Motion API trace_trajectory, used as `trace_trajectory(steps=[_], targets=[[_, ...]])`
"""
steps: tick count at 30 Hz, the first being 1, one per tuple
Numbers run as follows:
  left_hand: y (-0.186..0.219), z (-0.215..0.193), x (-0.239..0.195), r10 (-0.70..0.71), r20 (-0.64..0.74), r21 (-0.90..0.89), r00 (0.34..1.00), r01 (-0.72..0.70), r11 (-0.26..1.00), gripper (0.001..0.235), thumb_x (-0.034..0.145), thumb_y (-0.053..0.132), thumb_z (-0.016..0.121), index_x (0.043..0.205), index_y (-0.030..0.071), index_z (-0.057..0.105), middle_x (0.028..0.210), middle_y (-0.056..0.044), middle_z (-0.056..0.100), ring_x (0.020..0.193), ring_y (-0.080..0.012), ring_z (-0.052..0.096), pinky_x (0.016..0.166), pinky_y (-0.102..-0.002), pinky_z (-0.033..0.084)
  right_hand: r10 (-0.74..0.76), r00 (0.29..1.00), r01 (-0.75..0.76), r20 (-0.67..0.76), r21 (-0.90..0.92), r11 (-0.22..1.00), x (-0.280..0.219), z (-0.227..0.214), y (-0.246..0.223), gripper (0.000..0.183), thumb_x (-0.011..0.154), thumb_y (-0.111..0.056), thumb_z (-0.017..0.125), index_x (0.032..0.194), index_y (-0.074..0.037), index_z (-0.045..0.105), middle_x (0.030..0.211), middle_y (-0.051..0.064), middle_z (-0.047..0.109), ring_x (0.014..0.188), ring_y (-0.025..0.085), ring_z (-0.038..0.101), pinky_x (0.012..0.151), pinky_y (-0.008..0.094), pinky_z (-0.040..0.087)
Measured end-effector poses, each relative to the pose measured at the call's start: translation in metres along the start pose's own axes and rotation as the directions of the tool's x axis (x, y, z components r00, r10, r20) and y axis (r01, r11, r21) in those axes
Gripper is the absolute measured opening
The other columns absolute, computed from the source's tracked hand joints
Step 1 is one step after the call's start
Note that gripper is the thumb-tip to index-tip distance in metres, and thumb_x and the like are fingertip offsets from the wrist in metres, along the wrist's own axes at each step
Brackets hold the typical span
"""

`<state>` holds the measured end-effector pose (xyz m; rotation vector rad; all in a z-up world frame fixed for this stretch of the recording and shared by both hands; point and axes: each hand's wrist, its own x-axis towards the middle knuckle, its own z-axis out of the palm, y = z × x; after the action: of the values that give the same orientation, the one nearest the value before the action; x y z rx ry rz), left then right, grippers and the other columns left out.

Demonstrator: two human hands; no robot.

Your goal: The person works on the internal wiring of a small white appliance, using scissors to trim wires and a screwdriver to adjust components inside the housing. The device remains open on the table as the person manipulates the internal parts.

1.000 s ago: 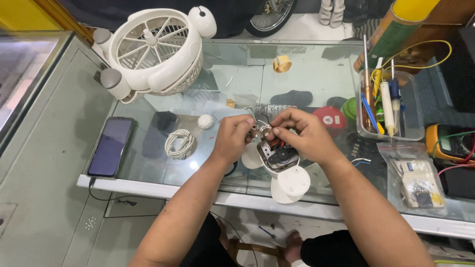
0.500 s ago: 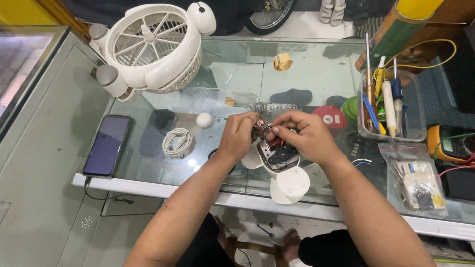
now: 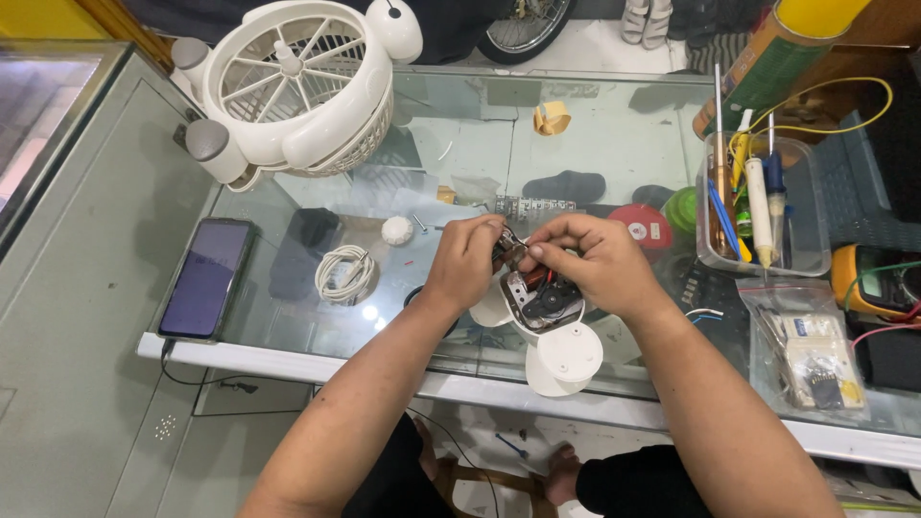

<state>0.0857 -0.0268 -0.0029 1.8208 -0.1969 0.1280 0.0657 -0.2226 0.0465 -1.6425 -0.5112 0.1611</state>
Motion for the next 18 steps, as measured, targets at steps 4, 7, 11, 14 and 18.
trace_trajectory(steps=[4, 7, 11, 14, 18], targets=[[-0.0033, -0.0002, -0.0002, 0.004, -0.001, -0.009, 1.000, -0.004, 1.000, 0.035, 0.085, 0.027, 0.042, 0.056, 0.013, 0.056, 0.043, -0.008, 0.048, 0.049, -0.0192, 0.044, 0.053, -0.030, 0.042, 0.005, 1.000, -0.005, 0.002, 0.014, 1.000, 0.0000, -0.0007, 0.0008, 0.014, 0.090, -0.004, 0.072, 0.103, 0.001, 0.075, 0.078, 0.012, 0.080, 0.079, 0.012, 0.070, 0.079, 0.029, 0.057], [-0.0040, -0.0011, 0.0013, 0.003, 0.006, -0.010, 1.000, -0.003, 1.000, 0.035, 0.085, 0.027, 0.042, 0.057, 0.012, 0.057, 0.044, -0.010, 0.049, 0.049, -0.0200, 0.045, 0.053, -0.030, 0.042, 0.003, 1.000, -0.003, 0.002, 0.006, 1.000, 0.0002, -0.0008, 0.0015, 0.014, 0.090, -0.004, 0.072, 0.103, 0.002, 0.074, 0.078, 0.012, 0.080, 0.079, 0.012, 0.070, 0.079, 0.030, 0.057], [-0.0046, -0.0008, 0.0014, -0.003, 0.005, -0.003, 1.000, 0.003, 1.000, 0.037, 0.086, 0.028, 0.042, 0.058, 0.012, 0.059, 0.045, -0.009, 0.050, 0.049, -0.0199, 0.047, 0.054, -0.030, 0.043, -0.004, 1.000, 0.004, 0.002, 0.007, 1.000, 0.0004, -0.0014, 0.0040, 0.014, 0.090, -0.005, 0.073, 0.102, 0.002, 0.075, 0.078, 0.012, 0.080, 0.079, 0.012, 0.070, 0.079, 0.030, 0.057], [-0.0023, -0.0015, 0.0009, -0.012, 0.009, 0.003, 1.000, 0.012, 1.000, 0.036, 0.085, 0.028, 0.041, 0.058, 0.013, 0.058, 0.045, -0.009, 0.050, 0.050, -0.0205, 0.046, 0.055, -0.031, 0.043, -0.007, 1.000, 0.007, 0.002, -0.003, 1.000, 0.0007, -0.0009, 0.0041, 0.014, 0.090, -0.005, 0.074, 0.102, 0.002, 0.075, 0.078, 0.012, 0.080, 0.079, 0.013, 0.070, 0.080, 0.030, 0.057], [-0.0054, -0.0001, 0.0014, -0.017, 0.001, 0.000, 1.000, 0.017, 1.000, 0.036, 0.085, 0.028, 0.042, 0.058, 0.013, 0.058, 0.045, -0.009, 0.050, 0.051, -0.0207, 0.047, 0.055, -0.031, 0.044, -0.005, 1.000, 0.005, 0.000, -0.022, 1.000, 0.0002, -0.0010, 0.0013, 0.013, 0.090, -0.004, 0.074, 0.101, 0.002, 0.075, 0.078, 0.013, 0.080, 0.078, 0.013, 0.070, 0.080, 0.031, 0.057]])
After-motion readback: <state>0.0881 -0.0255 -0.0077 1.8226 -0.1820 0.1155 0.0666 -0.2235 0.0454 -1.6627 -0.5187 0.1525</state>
